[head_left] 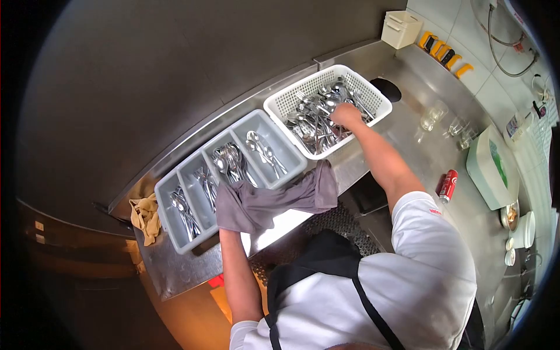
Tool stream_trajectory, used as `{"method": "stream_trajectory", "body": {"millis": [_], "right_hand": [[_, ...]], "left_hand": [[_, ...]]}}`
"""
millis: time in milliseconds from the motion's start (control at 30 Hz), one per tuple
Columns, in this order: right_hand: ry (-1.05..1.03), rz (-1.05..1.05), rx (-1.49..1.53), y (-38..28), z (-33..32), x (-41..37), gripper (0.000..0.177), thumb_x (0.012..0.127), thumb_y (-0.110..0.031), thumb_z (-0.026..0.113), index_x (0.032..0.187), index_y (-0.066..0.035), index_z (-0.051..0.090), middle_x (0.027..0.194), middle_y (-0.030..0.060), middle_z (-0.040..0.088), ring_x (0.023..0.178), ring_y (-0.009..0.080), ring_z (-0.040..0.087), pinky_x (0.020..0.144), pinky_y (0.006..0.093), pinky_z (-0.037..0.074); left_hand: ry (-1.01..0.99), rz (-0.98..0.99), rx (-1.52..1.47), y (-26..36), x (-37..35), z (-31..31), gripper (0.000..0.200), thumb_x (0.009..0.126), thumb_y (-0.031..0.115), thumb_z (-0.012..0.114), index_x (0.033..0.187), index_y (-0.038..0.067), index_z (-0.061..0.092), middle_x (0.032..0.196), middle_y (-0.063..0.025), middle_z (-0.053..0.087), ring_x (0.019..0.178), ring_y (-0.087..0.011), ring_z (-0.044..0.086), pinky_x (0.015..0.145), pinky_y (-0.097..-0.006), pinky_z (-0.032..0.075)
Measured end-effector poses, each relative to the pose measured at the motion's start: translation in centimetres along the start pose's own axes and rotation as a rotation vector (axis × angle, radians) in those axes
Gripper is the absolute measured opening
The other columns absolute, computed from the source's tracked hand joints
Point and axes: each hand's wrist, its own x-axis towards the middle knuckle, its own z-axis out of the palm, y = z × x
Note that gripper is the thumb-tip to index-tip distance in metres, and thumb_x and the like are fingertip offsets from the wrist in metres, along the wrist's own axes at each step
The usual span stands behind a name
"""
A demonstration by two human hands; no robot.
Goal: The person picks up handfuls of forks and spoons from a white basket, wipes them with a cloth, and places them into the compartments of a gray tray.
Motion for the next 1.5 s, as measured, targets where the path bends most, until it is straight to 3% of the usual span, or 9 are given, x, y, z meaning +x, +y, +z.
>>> {"method": "stream_trajectory", "body": {"millis": [200,333,500,633,900,967,1033,1100,1500], "right_hand": [[-0.035,-0.17,-0.076,1.4,-0.7,3.7,0.025,0.077,-0.012,0.049,0.086,0.005,0.065,0.09,0.0265,0.064,0.089,0.0375,0.063,0.08,0.0424,0.049],[0.035,-0.22,0.009,4.9,0.4,5.1,0.036,0.081,-0.01,0.046,0.112,0.008,0.051,0.101,0.0275,0.061,0.095,0.0393,0.06,0.083,0.0446,0.048],[0.169,0.123,-0.086,4.6,-1.2,2.3,0.082,0.07,-0.057,0.068,0.121,0.002,0.042,0.129,0.0247,0.039,0.118,0.033,0.046,0.091,0.0418,0.044],[-0.128,0.137,0.035,5.9,0.1,5.4,0.105,0.058,-0.064,0.072,0.129,0.005,0.037,0.123,0.0188,0.049,0.113,0.0315,0.052,0.093,0.0432,0.043],[-0.066,0.045,0.125,5.1,-0.8,6.3,0.069,0.063,-0.042,0.074,0.107,0.008,0.058,0.108,0.0232,0.061,0.098,0.0336,0.061,0.085,0.0373,0.048],[-0.095,0.054,0.094,5.5,-0.1,8.1,0.061,0.064,-0.038,0.073,0.105,0.005,0.06,0.106,0.022,0.062,0.096,0.034,0.062,0.084,0.0369,0.049],[-0.105,0.083,0.035,5.1,-0.3,8.5,0.039,0.071,-0.025,0.065,0.101,-0.001,0.065,0.112,0.0157,0.061,0.104,0.0296,0.059,0.086,0.0381,0.048],[0.006,0.141,0.116,4.6,0.4,7.9,0.038,0.072,-0.024,0.063,0.102,0.0,0.063,0.111,0.0169,0.061,0.104,0.0299,0.059,0.086,0.0395,0.048],[0.249,0.037,0.291,6.3,-0.3,6.5,0.066,0.06,-0.026,0.075,0.112,0.005,0.048,0.1,0.0245,0.062,0.095,0.037,0.061,0.084,0.0398,0.048]], "left_hand": [[0.018,0.028,-0.003,0.3,-1.0,1.3,0.055,0.095,0.045,0.032,0.086,-0.003,0.056,0.076,-0.0082,0.057,0.068,-0.0176,0.052,0.062,-0.0284,0.045],[-0.015,0.068,0.022,-0.2,-0.4,-0.4,0.052,0.096,0.042,0.034,0.089,-0.004,0.058,0.078,-0.0087,0.058,0.069,-0.0182,0.054,0.064,-0.029,0.047],[0.197,0.043,-0.004,0.1,-0.9,1.1,0.05,0.096,0.039,0.034,0.093,-0.004,0.058,0.08,-0.0095,0.06,0.071,-0.0191,0.056,0.066,-0.0298,0.049],[0.117,0.006,-0.088,-0.6,0.1,-1.6,0.053,0.095,0.045,0.035,0.096,-0.003,0.058,0.084,-0.0112,0.062,0.073,-0.0224,0.058,0.069,-0.0336,0.05],[0.132,-0.058,-0.166,-0.7,-0.2,-1.5,0.05,0.096,0.042,0.033,0.091,-0.001,0.058,0.087,-0.012,0.063,0.077,-0.0227,0.059,0.071,-0.033,0.049],[0.243,0.122,0.489,0.4,-1.1,1.2,0.051,0.096,0.042,0.033,0.094,-0.002,0.058,0.088,-0.0121,0.063,0.077,-0.0227,0.059,0.071,-0.0331,0.049],[0.298,0.134,0.525,0.8,-1.2,1.8,0.052,0.096,0.042,0.033,0.096,-0.002,0.059,0.088,-0.0121,0.063,0.077,-0.0228,0.059,0.071,-0.0333,0.049],[0.287,-0.021,-0.062,0.5,-0.7,1.1,0.052,0.096,0.042,0.033,0.097,-0.002,0.059,0.088,-0.0123,0.063,0.076,-0.0231,0.059,0.07,-0.0335,0.049],[0.065,0.034,0.008,0.9,-1.1,1.4,0.034,0.095,0.034,0.041,0.088,0.003,0.054,0.085,-0.0084,0.062,0.073,-0.0193,0.057,0.065,-0.0308,0.049]]}}
